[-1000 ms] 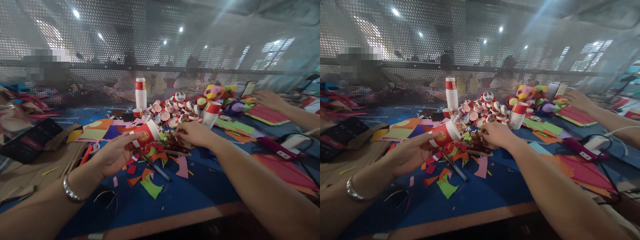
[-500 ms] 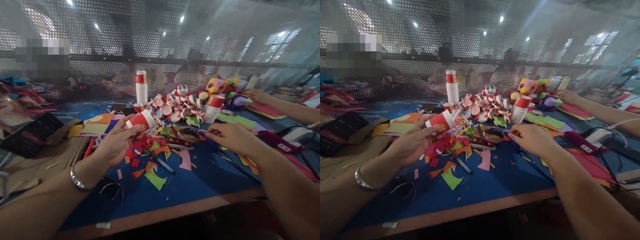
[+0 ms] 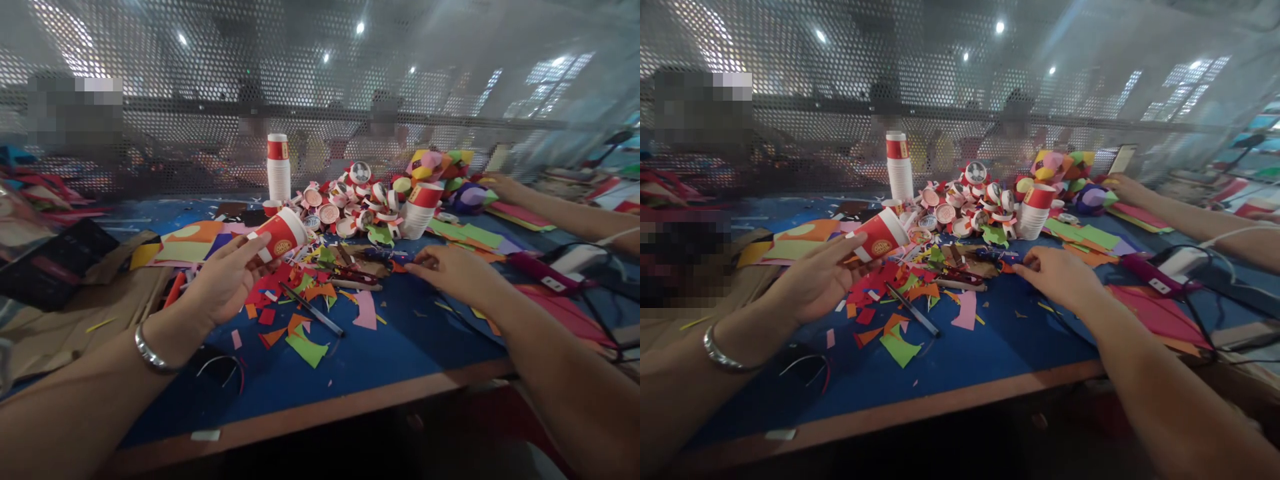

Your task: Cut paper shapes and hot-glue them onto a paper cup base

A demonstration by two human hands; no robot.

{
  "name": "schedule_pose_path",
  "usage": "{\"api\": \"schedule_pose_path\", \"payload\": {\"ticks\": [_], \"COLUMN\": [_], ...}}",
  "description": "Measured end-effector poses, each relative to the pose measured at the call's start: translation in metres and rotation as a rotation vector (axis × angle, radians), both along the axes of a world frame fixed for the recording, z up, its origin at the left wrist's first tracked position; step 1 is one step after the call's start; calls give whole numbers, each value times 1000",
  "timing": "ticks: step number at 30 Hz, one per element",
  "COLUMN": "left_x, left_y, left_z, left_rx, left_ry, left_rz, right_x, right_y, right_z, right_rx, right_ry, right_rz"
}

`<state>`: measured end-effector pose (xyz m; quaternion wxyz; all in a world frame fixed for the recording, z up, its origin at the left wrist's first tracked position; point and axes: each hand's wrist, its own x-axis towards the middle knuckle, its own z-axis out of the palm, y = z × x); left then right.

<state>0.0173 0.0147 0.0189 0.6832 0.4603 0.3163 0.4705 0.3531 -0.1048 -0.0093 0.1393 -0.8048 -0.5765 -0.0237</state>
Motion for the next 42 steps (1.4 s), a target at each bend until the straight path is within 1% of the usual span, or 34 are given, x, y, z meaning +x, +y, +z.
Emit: {"api": "schedule_pose_path", "payload": {"ticks": [1, 2, 4, 6, 7, 8, 10, 14, 19, 21, 26, 29, 31, 35, 42], "left_x": [0, 0, 1, 2, 1, 1, 0, -1, -1, -2, -2, -1, -1, 1, 4], "left_y": [0, -1, -2, -2, -3, -3, -3, -5, -8, -6, -3, -4, -5, -4, -4], "left_z": [0, 1, 1, 1, 1, 0, 0, 2, 5, 4, 2, 3, 3, 2, 3], "left_rx": [8, 16, 32, 44, 47, 49, 54, 69, 30, 5, -66, -81, -95, -133, -102], "left_ry": [2, 2, 0, -3, -2, 0, -1, -36, -53, -49, -39, -47, -40, -27, 6], "left_rz": [-1, -2, -6, -13, -16, -17, -19, -6, 49, 59, 113, 143, 142, 118, 51], "right_x": [-7, -15, -33, -51, -59, -66, -75, -79, -80, -81, -91, -103, -110, -121, -137], "right_y": [-2, -3, -2, 5, 10, 15, 25, 36, 32, 29, 23, 26, 31, 42, 56], "right_z": [3, 6, 10, 12, 12, 12, 12, 16, 19, 20, 27, 32, 34, 35, 35], "right_rx": [66, 112, 157, 106, 70, 34, -41, -96, -95, -46, 184, 276, 310, 299, 264], "right_ry": [-48, -69, 25, 63, 43, 4, -49, -40, -37, -7, 91, 112, 96, 114, 136], "right_rz": [-50, -58, 64, 236, 282, 317, 335, 374, 359, 347, 364, 399, 440, 505, 603]}}
